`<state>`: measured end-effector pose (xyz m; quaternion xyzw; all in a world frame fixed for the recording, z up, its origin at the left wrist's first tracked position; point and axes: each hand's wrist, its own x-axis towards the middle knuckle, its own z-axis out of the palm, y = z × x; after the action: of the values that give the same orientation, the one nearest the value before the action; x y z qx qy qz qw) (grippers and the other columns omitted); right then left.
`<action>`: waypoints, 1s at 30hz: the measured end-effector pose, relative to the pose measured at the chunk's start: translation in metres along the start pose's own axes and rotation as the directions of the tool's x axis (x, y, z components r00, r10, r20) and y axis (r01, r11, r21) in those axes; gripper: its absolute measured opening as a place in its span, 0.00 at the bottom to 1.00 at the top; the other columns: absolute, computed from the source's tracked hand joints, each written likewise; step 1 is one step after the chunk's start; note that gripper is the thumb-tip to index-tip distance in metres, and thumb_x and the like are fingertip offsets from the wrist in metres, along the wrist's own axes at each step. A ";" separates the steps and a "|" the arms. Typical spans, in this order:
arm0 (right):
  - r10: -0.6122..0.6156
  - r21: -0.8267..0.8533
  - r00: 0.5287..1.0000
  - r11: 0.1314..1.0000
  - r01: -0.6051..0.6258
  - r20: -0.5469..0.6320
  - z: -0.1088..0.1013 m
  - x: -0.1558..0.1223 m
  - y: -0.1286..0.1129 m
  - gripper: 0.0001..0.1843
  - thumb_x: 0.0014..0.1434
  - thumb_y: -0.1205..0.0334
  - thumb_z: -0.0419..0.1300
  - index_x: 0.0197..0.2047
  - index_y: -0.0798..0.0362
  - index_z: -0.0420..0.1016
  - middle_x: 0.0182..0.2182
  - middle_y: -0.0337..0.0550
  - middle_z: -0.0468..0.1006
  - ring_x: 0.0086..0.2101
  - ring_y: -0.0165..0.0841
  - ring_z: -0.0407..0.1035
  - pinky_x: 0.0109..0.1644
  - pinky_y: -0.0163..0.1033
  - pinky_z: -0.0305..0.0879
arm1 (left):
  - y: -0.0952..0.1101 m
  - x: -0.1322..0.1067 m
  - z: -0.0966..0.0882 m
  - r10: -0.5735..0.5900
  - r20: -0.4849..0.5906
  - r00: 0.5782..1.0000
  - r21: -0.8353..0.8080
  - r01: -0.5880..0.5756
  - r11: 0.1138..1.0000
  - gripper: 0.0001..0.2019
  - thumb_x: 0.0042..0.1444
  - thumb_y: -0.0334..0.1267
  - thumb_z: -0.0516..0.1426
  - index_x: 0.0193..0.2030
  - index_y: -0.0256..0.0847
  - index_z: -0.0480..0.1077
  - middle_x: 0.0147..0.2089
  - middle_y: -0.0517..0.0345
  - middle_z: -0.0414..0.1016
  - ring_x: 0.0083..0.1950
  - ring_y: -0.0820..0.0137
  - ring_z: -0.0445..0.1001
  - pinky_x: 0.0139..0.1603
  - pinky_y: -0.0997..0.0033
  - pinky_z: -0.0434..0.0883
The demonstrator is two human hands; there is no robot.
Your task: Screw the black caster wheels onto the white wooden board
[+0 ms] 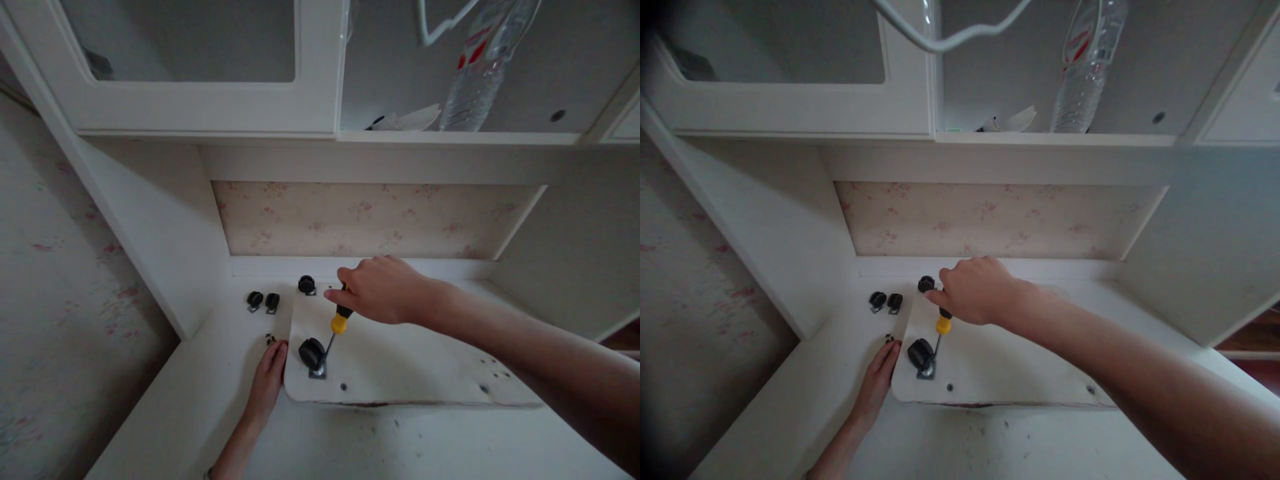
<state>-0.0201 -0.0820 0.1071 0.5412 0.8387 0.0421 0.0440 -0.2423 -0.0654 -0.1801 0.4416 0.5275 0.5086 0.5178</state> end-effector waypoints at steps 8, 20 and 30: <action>-0.113 0.043 0.991 0.993 0.110 0.067 -0.009 -0.002 -0.002 0.23 0.63 0.42 0.49 0.46 0.51 0.73 0.34 0.51 0.79 0.34 0.44 0.73 0.35 0.44 0.62 | -0.001 -0.005 -0.003 -0.019 0.010 1.000 -0.058 0.019 0.998 0.26 0.50 0.58 0.60 0.47 0.37 0.73 0.43 0.50 0.78 0.42 0.62 0.76 0.35 0.71 0.72; -0.047 -0.090 0.999 0.995 0.047 -0.001 0.000 -0.004 -0.002 0.35 0.63 0.34 0.41 0.40 0.55 0.75 0.32 0.56 0.79 0.35 0.50 0.74 0.36 0.48 0.63 | 0.000 -0.006 -0.002 -0.014 0.006 1.000 -0.068 0.014 0.998 0.24 0.52 0.56 0.60 0.48 0.39 0.71 0.45 0.53 0.76 0.44 0.63 0.74 0.35 0.73 0.70; -0.090 -0.025 0.995 0.996 0.089 -0.031 0.005 0.001 -0.001 0.33 0.63 0.34 0.44 0.44 0.55 0.73 0.33 0.54 0.79 0.34 0.46 0.74 0.34 0.44 0.61 | -0.001 -0.009 -0.002 -0.098 0.046 0.994 -0.148 0.104 0.984 0.29 0.48 0.54 0.63 0.53 0.39 0.69 0.38 0.55 0.78 0.37 0.64 0.75 0.31 0.73 0.66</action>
<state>-0.0206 -0.0817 0.1018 0.5017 0.8622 0.0588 0.0387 -0.2432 -0.0741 -0.1805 0.3839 0.4993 0.5115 0.5846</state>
